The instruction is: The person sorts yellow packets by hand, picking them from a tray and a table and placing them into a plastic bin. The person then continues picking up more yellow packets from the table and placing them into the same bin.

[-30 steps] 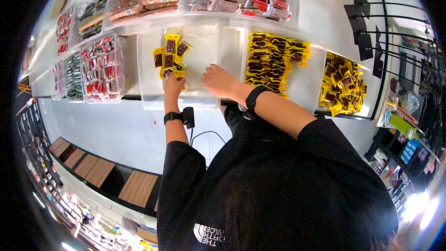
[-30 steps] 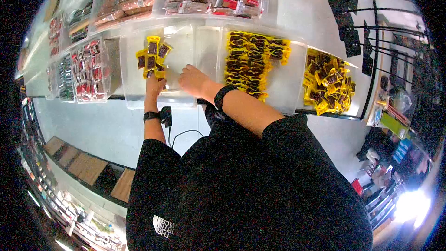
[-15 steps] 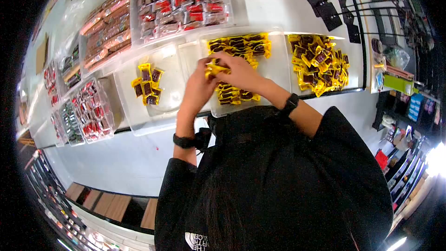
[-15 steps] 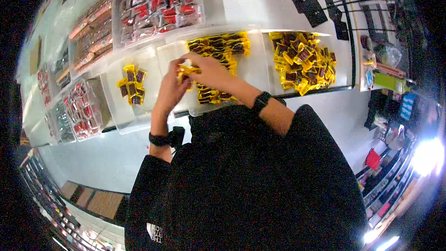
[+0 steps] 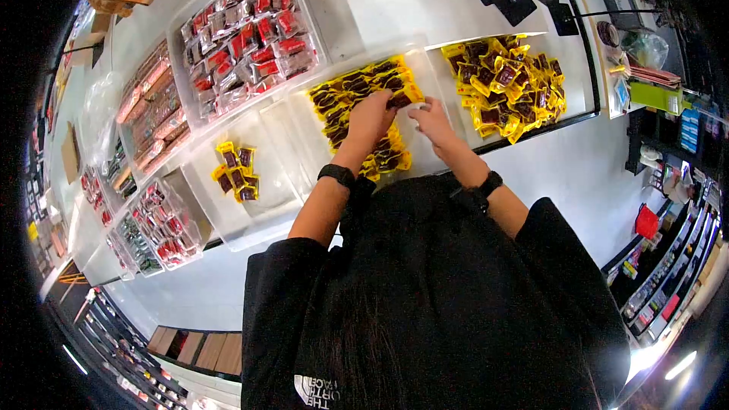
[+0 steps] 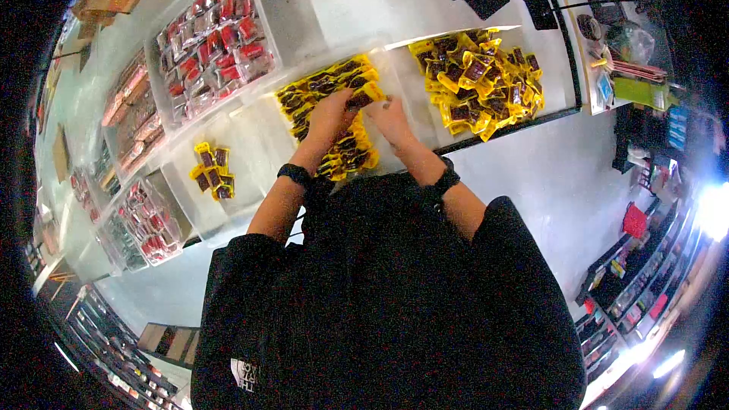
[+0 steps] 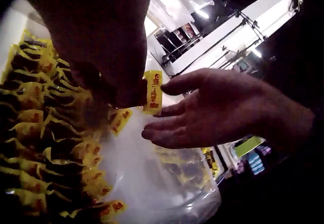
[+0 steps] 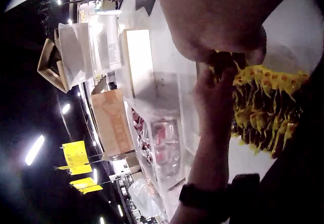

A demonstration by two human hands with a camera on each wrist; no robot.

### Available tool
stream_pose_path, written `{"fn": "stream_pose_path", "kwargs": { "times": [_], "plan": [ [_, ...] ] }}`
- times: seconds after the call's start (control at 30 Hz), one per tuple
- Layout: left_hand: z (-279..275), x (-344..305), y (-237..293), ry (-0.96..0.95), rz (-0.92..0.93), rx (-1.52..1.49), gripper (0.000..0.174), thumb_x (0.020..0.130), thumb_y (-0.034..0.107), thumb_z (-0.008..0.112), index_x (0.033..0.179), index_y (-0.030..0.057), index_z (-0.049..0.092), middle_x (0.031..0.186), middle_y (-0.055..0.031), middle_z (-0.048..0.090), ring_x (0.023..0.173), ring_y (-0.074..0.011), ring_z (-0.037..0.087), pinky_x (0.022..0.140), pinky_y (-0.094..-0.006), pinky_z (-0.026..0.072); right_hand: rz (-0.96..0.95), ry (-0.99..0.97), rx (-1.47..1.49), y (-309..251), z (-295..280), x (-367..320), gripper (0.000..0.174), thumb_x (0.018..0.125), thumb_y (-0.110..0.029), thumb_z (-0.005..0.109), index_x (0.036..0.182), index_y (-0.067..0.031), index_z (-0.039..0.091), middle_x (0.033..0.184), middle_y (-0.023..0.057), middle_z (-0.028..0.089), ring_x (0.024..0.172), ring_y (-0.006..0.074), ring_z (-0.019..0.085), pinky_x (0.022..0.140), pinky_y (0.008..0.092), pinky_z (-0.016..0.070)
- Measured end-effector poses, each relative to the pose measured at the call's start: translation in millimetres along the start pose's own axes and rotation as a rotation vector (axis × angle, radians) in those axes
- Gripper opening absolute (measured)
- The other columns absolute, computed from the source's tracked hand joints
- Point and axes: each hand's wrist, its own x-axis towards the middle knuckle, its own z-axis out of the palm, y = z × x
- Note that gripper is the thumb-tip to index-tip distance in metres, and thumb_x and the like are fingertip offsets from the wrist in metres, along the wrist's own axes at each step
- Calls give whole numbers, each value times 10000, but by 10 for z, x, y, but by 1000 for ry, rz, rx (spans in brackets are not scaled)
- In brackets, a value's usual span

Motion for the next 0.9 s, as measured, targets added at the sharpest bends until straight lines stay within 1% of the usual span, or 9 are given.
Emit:
{"fn": "stream_pose_path", "kwargs": {
  "times": [0.07,0.1,0.27,0.33,0.5,0.57,0.7,0.8,0.9],
  "plan": [
    [27,100,39,-31,-35,163,176,741,182,587,864,63,545,833,-126,573,809,-317,564,674,-411,466,339,-214,434,40,-5,32,216,783,-165,570,946,-39,505,927,56,526,889,178,503,739,315,434],
    [88,100,6,24,46,153,121,720,159,579,774,51,562,795,-126,556,788,-309,558,670,-408,467,341,-213,436,70,-10,81,216,783,-165,570,946,-39,505,927,56,526,889,178,503,739,315,434],
    [381,132,-116,219,182,191,90,668,118,581,647,35,556,795,-128,543,773,-306,531,676,-410,452,274,-280,716,425,2,433,115,800,-151,538,884,-81,500,856,28,516,847,165,497,746,326,405],
    [435,148,-156,189,95,231,122,696,141,600,784,63,567,867,-114,538,846,-315,524,716,-420,445,282,-263,711,432,93,535,92,804,-148,528,870,-90,501,844,20,517,834,158,495,747,320,395],
    [405,218,-155,173,81,311,134,694,123,579,810,74,534,843,-98,548,845,-294,529,730,-412,423,297,-182,605,401,246,594,51,814,-142,500,848,-103,504,828,9,522,817,153,487,743,312,374],
    [412,225,-223,176,164,348,167,687,122,577,838,81,518,828,-91,551,848,-282,529,720,-410,420,293,-234,697,454,263,656,104,805,-133,503,898,-91,520,845,13,525,783,158,489,681,316,390],
    [365,274,-237,139,172,364,186,689,130,580,851,79,504,845,-90,554,854,-274,527,717,-403,419,324,-254,769,471,297,698,145,805,-136,497,938,-90,529,876,20,539,806,152,495,679,312,385],
    [317,300,-206,212,143,264,163,704,98,555,854,73,496,835,-108,547,838,-286,524,719,-390,407,278,-221,628,360,320,606,155,804,-133,491,950,-100,532,898,28,547,822,150,497,692,313,390],
    [317,304,-165,303,61,167,282,699,116,574,967,62,507,920,-122,542,871,-299,518,760,-403,411,262,-238,624,361,320,605,156,806,-121,481,952,-94,528,894,31,547,817,151,498,698,314,395]
  ]
}}
